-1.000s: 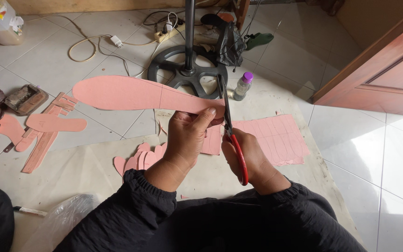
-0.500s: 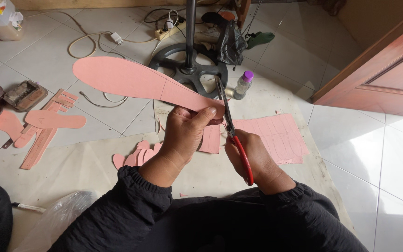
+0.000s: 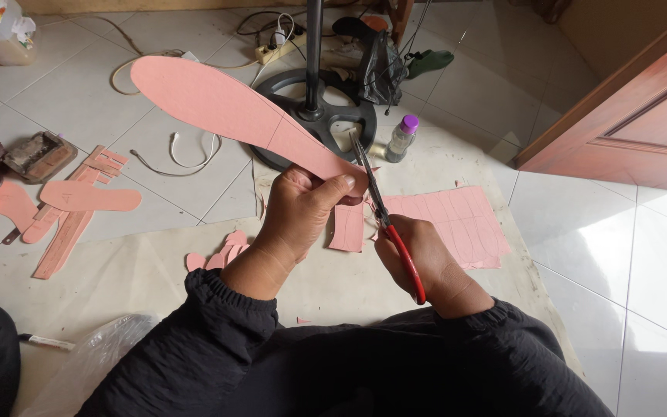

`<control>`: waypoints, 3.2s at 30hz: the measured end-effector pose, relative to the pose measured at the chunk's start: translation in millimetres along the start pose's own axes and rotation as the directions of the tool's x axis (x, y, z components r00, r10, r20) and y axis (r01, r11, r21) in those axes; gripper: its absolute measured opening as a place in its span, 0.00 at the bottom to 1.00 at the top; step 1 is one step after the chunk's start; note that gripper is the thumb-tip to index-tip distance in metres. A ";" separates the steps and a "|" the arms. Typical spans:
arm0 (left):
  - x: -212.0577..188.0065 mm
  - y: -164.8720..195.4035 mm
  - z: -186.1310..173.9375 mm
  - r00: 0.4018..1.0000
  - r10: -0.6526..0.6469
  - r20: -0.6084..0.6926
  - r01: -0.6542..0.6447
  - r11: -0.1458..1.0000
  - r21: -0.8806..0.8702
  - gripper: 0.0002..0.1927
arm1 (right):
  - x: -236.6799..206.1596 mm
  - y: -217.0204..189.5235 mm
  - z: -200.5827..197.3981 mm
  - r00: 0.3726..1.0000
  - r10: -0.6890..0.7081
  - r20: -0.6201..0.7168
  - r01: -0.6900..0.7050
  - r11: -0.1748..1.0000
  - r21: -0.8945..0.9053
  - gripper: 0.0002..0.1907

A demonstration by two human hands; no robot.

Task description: The person uses red-handled scissors to cut a pink sheet of material along pre-drawn lines. They trim the edges of a shoe-shaped piece and then cut a larger rectangular sheet into separate shapes.

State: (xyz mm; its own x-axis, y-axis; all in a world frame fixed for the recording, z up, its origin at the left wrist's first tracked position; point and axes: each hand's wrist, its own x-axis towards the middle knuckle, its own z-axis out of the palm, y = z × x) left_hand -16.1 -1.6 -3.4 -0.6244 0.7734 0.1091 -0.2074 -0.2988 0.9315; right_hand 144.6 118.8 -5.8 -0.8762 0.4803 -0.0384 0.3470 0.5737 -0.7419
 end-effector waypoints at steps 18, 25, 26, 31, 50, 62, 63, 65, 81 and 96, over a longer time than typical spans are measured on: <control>3.5 -5.4 -5.5 0.993 0.015 0.114 -0.048 0.957 0.285 0.15 | 0.9 -5.5 2.7 0.970 0.210 0.121 -0.236 0.935 0.266 0.11; 5.6 3.4 -6.3 0.985 -0.099 0.141 0.061 0.967 0.248 0.13 | -3.7 -6.4 -7.4 0.964 0.206 0.170 -0.243 0.941 0.236 0.11; 5.7 4.1 -5.8 0.985 -0.098 0.141 0.061 0.966 0.251 0.14 | -3.5 -6.3 -7.6 0.962 0.210 0.176 -0.248 0.941 0.229 0.11; 4.4 6.2 -4.9 0.985 -0.089 0.145 0.048 0.963 0.265 0.14 | -4.0 -3.2 -8.1 0.976 0.152 0.154 -0.181 0.964 0.195 0.11; 0.7 7.5 -11.5 0.983 -0.117 0.142 0.051 0.915 0.401 0.14 | -7.6 3.7 -8.1 0.976 0.121 0.181 -0.145 0.982 0.124 0.14; 1.0 10.1 -13.4 0.950 -0.223 0.218 0.094 0.871 0.482 0.13 | -9.7 -0.4 -7.5 0.952 0.175 0.250 -0.212 0.969 0.129 0.11; 1.3 10.0 -13.5 0.948 -0.229 0.219 0.100 0.871 0.480 0.13 | -9.7 -0.3 -7.3 0.953 0.177 0.247 -0.210 0.971 0.112 0.12; 1.2 9.6 -13.3 0.950 -0.226 0.216 0.097 0.869 0.484 0.13 | -10.5 -0.3 -6.0 0.957 0.166 0.238 -0.207 0.965 0.161 0.11; 1.8 11.8 -14.3 0.963 -0.186 0.193 0.063 0.857 0.512 0.14 | -9.3 -2.9 -2.4 0.946 0.225 0.234 -0.264 0.953 0.148 0.12; -0.8 17.8 -17.0 0.925 -0.290 0.246 0.152 0.875 0.460 0.15 | -10.6 -10.4 -1.3 0.953 0.190 0.237 -0.227 0.964 0.141 0.11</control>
State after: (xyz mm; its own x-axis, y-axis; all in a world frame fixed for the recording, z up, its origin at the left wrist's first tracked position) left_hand -32.2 -17.0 7.2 -0.3323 0.9394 -0.0838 0.0704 0.1133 0.9911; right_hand 150.7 108.6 3.2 -0.8483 0.4090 -0.3363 0.4862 0.3501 -0.8007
